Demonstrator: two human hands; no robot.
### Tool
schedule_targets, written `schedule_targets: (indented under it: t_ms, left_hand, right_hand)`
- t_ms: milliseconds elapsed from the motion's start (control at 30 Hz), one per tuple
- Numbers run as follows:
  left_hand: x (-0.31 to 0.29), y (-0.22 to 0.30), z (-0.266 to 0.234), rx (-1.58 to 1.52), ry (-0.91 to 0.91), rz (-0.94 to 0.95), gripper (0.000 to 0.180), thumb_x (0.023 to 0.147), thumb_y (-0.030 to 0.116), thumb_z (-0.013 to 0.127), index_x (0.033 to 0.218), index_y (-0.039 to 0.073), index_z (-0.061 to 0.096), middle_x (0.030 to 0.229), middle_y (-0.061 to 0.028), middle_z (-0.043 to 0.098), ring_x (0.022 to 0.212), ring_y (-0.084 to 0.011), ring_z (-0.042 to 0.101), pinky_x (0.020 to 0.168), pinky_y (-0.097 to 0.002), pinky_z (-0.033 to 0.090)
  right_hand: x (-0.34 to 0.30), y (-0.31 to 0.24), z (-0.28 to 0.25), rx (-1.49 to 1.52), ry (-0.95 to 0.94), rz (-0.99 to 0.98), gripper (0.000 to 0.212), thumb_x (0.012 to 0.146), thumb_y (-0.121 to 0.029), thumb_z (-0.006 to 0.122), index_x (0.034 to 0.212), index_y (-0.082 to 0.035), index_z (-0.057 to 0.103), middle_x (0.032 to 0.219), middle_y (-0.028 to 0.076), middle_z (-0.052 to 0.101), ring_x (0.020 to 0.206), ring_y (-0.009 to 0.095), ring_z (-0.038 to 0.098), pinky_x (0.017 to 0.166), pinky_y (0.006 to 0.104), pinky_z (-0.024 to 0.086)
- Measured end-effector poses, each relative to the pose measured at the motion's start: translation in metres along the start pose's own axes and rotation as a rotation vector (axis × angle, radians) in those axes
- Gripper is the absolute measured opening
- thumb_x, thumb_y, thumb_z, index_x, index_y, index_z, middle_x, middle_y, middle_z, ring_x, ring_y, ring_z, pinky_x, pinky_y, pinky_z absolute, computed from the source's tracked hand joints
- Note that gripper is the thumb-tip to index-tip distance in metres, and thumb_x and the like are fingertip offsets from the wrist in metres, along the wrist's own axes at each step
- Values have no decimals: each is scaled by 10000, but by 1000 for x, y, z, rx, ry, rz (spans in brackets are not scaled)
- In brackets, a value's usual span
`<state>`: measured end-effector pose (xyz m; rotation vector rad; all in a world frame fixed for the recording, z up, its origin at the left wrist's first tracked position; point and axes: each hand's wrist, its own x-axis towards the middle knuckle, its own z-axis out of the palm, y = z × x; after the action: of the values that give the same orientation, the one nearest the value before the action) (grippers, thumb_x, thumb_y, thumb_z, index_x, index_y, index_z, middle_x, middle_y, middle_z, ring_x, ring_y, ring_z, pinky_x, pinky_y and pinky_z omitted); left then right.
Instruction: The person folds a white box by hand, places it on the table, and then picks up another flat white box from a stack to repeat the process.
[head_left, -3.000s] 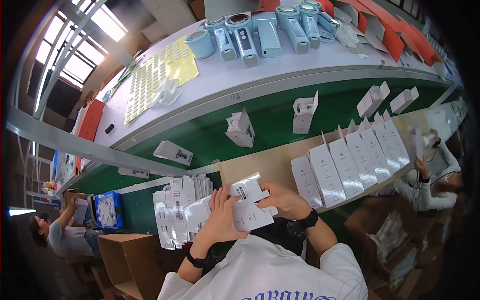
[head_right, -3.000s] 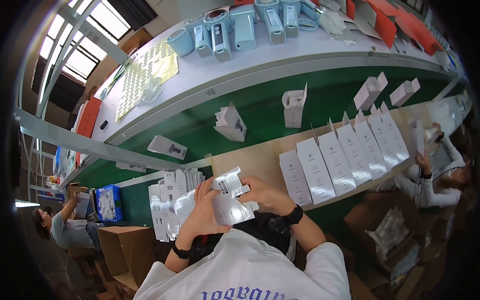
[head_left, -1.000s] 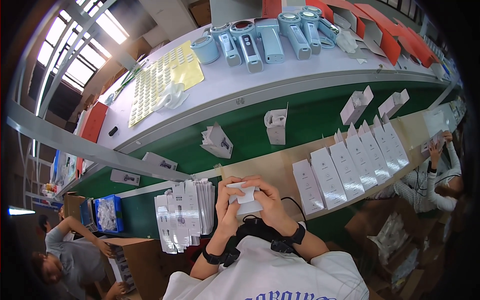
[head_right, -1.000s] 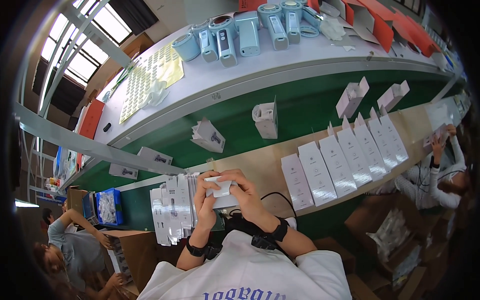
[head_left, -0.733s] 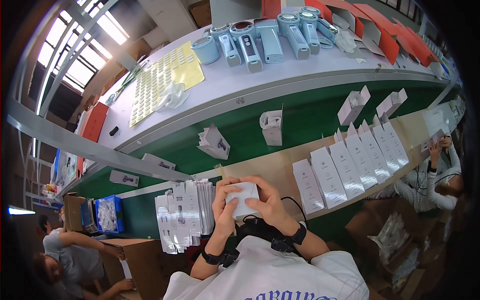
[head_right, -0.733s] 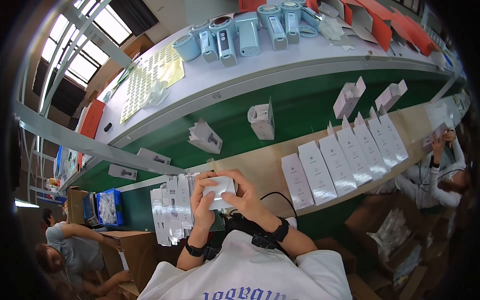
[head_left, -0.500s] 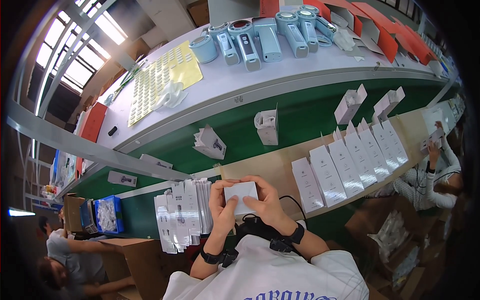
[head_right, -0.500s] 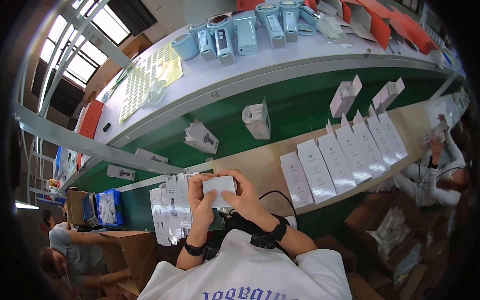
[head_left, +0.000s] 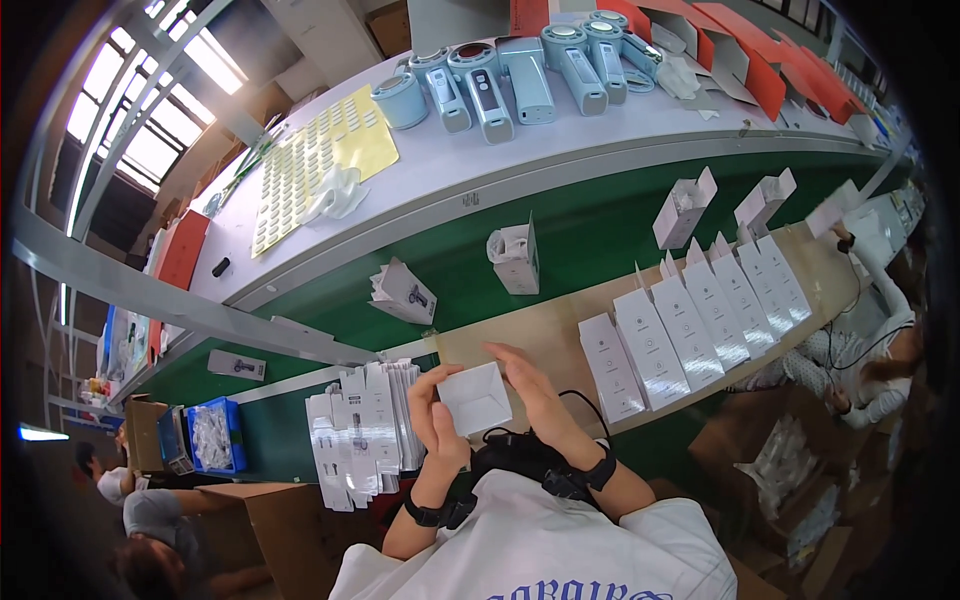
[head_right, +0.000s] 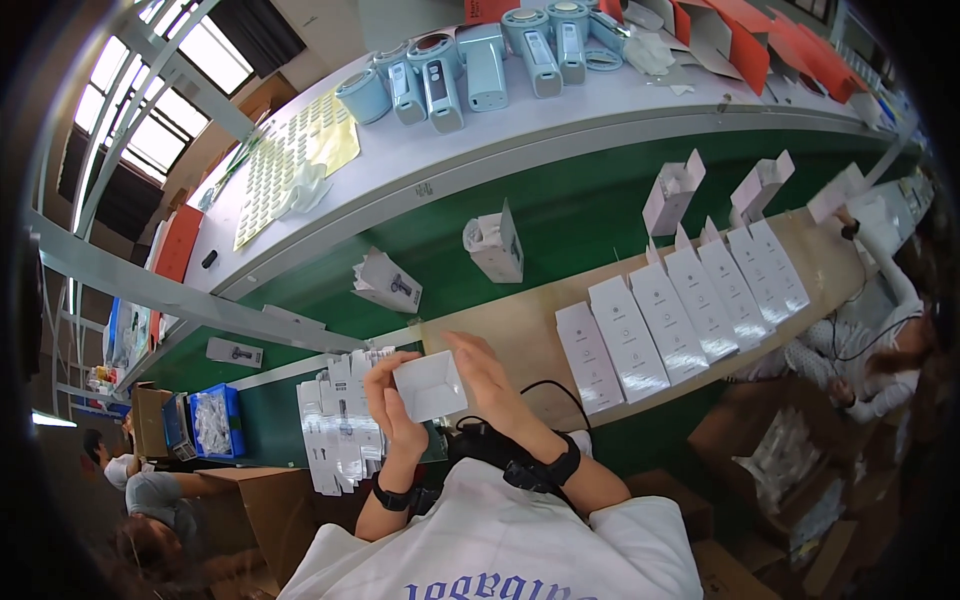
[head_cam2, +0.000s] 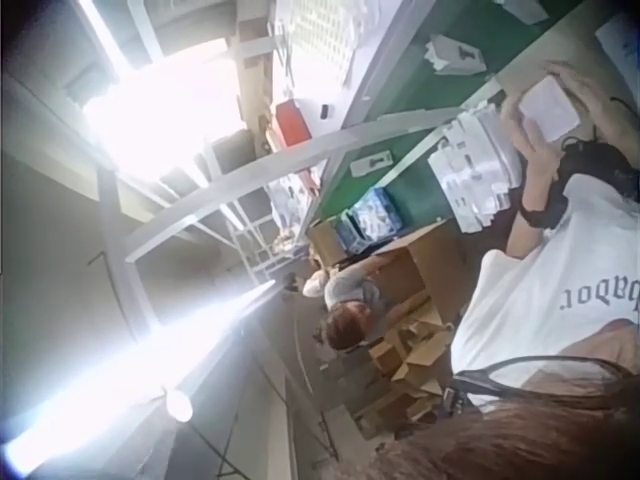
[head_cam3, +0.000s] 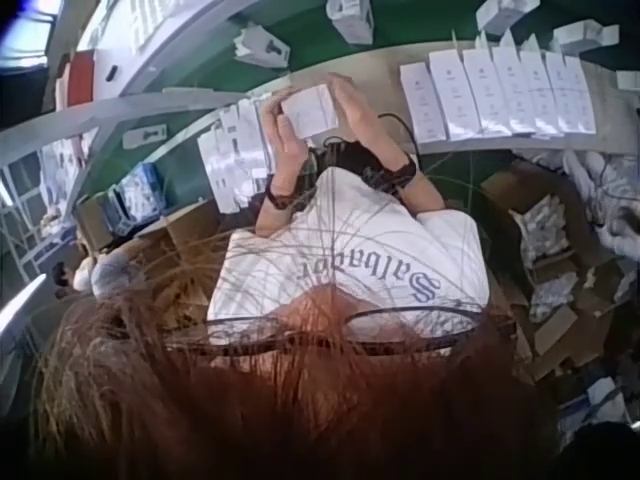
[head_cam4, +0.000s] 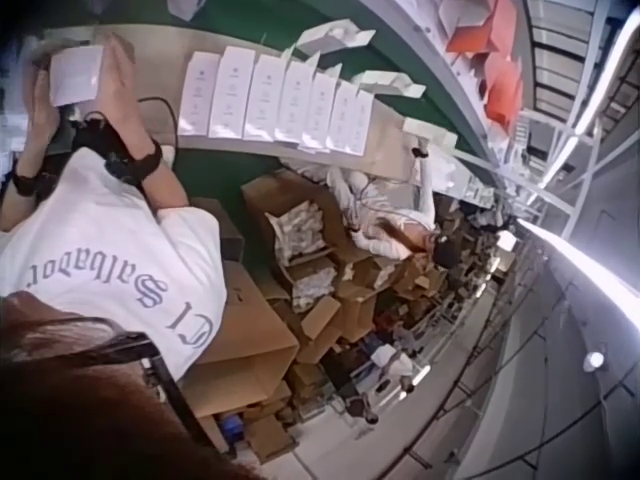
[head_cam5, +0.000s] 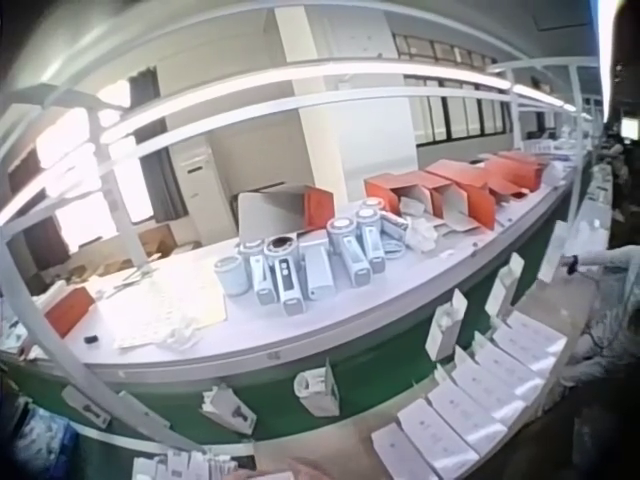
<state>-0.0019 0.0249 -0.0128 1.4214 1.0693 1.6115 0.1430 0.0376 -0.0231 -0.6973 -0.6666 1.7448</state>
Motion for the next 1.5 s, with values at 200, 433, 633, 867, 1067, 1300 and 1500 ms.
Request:
schedule_targets:
  t_ms: [200,433,633,867,1067,1300,1500]
  left_hand:
    - [-19,-10,4,160,-250,424,480,784,233,644,1160,16,441,1217,-220,472,1138,-347,466,1007,-465,321]
    - [-15,-123,-158,1389,-15,-192,884,681,412,766,1332,4,327,1347,-241,351,1281,-393,322,1063,-498,254]
    - [-21,-148,-229,1239,-53,-828,1026,619,476,806,1360,-23,300,1355,-239,361,1304,-388,306,1076,-489,259]
    - [-18,-138,-219,1282,-70,-883,1094,589,506,811,1393,7,262,1392,-224,311,1316,-387,276,1063,-526,255]
    - [-23,-148,-222,1281,-68,-863,1077,578,515,811,1389,39,286,1382,-221,341,1304,-392,297,1063,-511,255]
    - [-34,-171,-244,1334,-9,-807,1043,572,526,801,1379,103,295,1354,-184,345,1293,-397,296,1021,-578,254]
    - [-32,-172,-241,1370,-14,-821,1032,568,531,799,1372,111,307,1330,-182,356,1288,-399,297,1009,-587,262]
  right_hand:
    - [-17,-11,-12,-254,-16,120,442,840,-171,604,1260,-43,550,1312,110,504,1187,218,493,880,371,470]
    - [-68,-44,-66,-1875,70,-425,466,718,-93,621,1183,-78,597,1309,143,497,1234,334,440,948,489,423]
    - [-85,-32,-95,-2252,160,-368,432,731,-114,626,1159,-69,597,1291,146,495,1237,338,433,1035,570,296]
    - [-59,1,-62,-1748,165,-516,326,800,-106,589,1105,8,593,1181,211,528,1152,368,488,1019,525,350]
    - [22,93,-148,-1445,127,227,503,832,-268,574,1180,91,523,1162,307,529,1142,432,493,1019,447,367]
    - [22,81,-178,-1349,558,318,659,822,-342,576,1257,130,426,1214,338,504,1180,437,473,1030,458,343]
    - [15,84,-198,-1220,608,304,643,821,-317,570,1251,138,419,1236,346,482,1197,445,454,1038,449,336]
